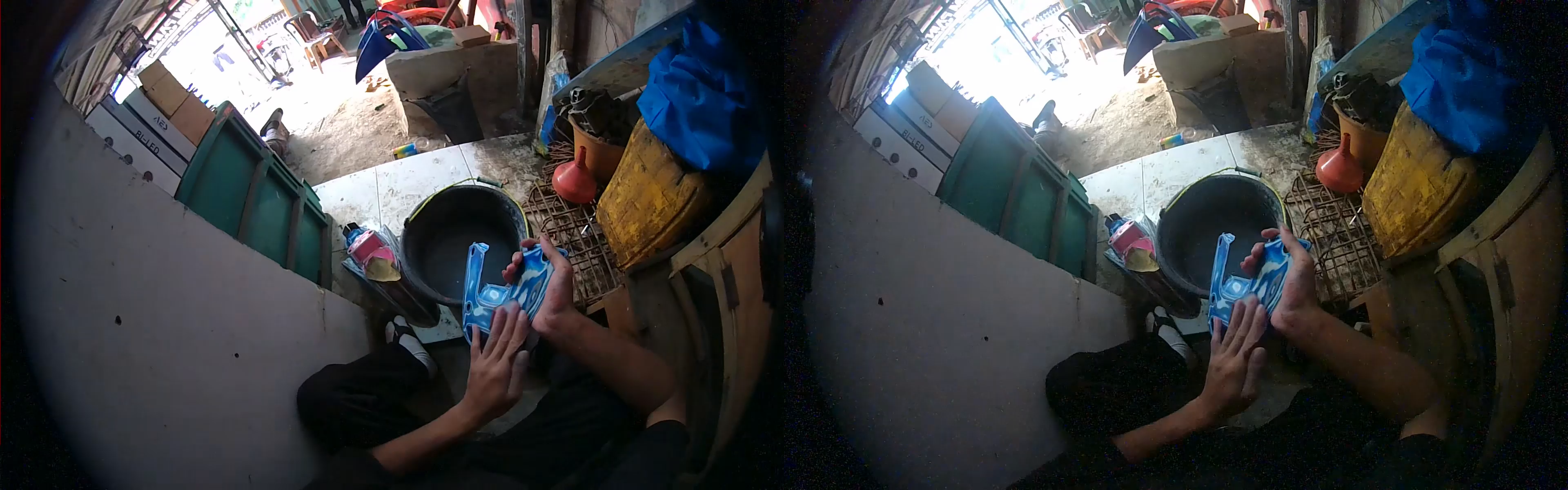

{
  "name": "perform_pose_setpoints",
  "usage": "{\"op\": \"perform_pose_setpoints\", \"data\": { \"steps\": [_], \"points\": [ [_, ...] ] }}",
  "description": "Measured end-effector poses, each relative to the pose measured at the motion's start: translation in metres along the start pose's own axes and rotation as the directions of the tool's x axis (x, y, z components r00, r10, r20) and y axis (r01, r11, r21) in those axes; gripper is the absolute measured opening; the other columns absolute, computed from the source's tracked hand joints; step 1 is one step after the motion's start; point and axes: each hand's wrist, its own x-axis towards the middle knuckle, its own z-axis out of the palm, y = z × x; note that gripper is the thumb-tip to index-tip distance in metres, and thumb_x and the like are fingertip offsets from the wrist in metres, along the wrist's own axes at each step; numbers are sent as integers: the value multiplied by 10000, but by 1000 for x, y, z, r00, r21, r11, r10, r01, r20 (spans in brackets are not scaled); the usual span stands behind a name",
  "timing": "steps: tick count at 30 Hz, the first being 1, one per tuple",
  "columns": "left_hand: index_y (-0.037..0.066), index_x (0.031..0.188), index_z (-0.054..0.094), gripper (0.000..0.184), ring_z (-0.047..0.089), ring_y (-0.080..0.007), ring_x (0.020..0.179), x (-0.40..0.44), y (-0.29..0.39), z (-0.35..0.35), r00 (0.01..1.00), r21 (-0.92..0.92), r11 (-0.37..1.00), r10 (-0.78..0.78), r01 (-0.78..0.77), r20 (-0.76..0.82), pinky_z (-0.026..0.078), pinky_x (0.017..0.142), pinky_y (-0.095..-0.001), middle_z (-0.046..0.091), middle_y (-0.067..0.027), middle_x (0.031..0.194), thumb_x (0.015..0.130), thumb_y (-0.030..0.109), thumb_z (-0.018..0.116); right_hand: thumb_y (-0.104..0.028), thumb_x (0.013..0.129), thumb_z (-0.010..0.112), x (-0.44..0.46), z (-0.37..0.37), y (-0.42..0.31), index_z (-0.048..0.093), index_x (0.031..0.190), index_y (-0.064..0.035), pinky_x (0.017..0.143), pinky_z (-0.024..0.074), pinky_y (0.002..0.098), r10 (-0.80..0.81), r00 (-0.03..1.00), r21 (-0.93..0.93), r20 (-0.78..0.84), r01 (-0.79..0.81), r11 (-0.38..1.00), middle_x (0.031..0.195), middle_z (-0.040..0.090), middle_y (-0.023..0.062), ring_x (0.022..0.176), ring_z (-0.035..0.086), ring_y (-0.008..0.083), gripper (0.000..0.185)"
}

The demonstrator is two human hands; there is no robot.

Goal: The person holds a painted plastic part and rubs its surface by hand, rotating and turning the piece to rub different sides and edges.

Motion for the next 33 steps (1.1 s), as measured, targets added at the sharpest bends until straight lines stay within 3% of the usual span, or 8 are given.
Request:
{"op": "perform_pose_setpoints", "data": {
  "steps": [2, 6, 12, 19, 26, 29, 30, 33],
  "points": [
    [32, 1523, 330, 523, 212, -336, 1499, 3, -6, -1, 993, 106, 988, 111, -115, 41, 79, 1162, -631, 291, -177, 1592, 1029, 202, 354, -357, 1020, 497, 5, -5, 0, 549, 1071, -69, 793, 538, 358, -44, 999, 31, 0, 44, 999, 841, 585, 63, 773, 596, 187, 297],
    [22, 1523, 320, 529, 229, -350, 1491, 27, -17, -10, 955, -138, 948, -293, 285, -41, 92, 1158, -635, 279, -192, 1593, 1028, 203, 356, -353, 1000, 521, -5, 6, -1, 574, 1043, -82, 793, 542, 378, -39, 999, 39, 18, 38, 999, 837, 603, 84, 747, 603, 209, 279],
    [22, 1515, 340, 527, 235, -334, 1492, -3, -1, -1, 989, 140, 979, 142, -147, 41, 82, 1171, -609, 281, -178, 1596, 1019, 193, 382, -354, 1013, 503, -1, 1, 0, 554, 1064, -79, 797, 537, 372, -26, 1000, 36, 12, 26, 999, 824, 595, 71, 765, 603, 201, 284],
    [0, 1514, 315, 530, 213, -346, 1492, 35, -32, -18, 931, -365, 859, -356, 358, 73, 78, 1182, -586, 284, -190, 1590, 1052, 246, 232, -340, 1008, 504, -7, 7, -3, 567, 1056, -71, 775, 548, 362, -40, 999, 30, -23, 41, 999, 830, 605, 84, 749, 605, 205, 280],
    [83, 1518, 366, 533, 247, -297, 1496, 17, -10, -24, 958, 150, 956, 224, -251, 178, 76, 1166, -623, 340, -149, 1576, 1002, 201, 424, -356, 1009, 512, -6, 5, -6, 556, 1059, -82, 786, 541, 370, -39, 999, 48, -9, 39, 998, 822, 599, 80, 755, 601, 204, 282],
    [44, 1519, 335, 523, 254, -352, 1482, 40, -36, -29, 968, -118, 961, -248, 249, 30, 123, 1147, -649, 332, -180, 1571, 1024, 206, 384, -335, 999, 514, -9, 6, -5, 588, 1023, -83, 807, 536, 390, -31, 999, 100, 6, 31, 995, 832, 607, 83, 768, 603, 212, 263],
    [-3, 1507, 335, 507, 259, -350, 1476, 46, -29, -36, 919, -156, 906, -384, 393, 84, 107, 1201, -512, 316, -226, 1566, 1022, 146, 344, -338, 999, 514, -8, 5, -3, 585, 1026, -84, 805, 536, 389, 0, 1000, 90, -5, 1, 996, 831, 608, 81, 766, 603, 212, 265],
    [52, 1532, 311, 518, 231, -356, 1488, 24, -20, -24, 998, -120, 992, -26, 33, 55, 139, 1157, -620, 299, -179, 1587, 1033, 183, 353, -351, 1001, 512, -6, 7, -4, 576, 1032, -86, 785, 536, 376, 45, 999, 91, -17, -43, 995, 831, 611, 74, 759, 603, 210, 275]
  ]
}}
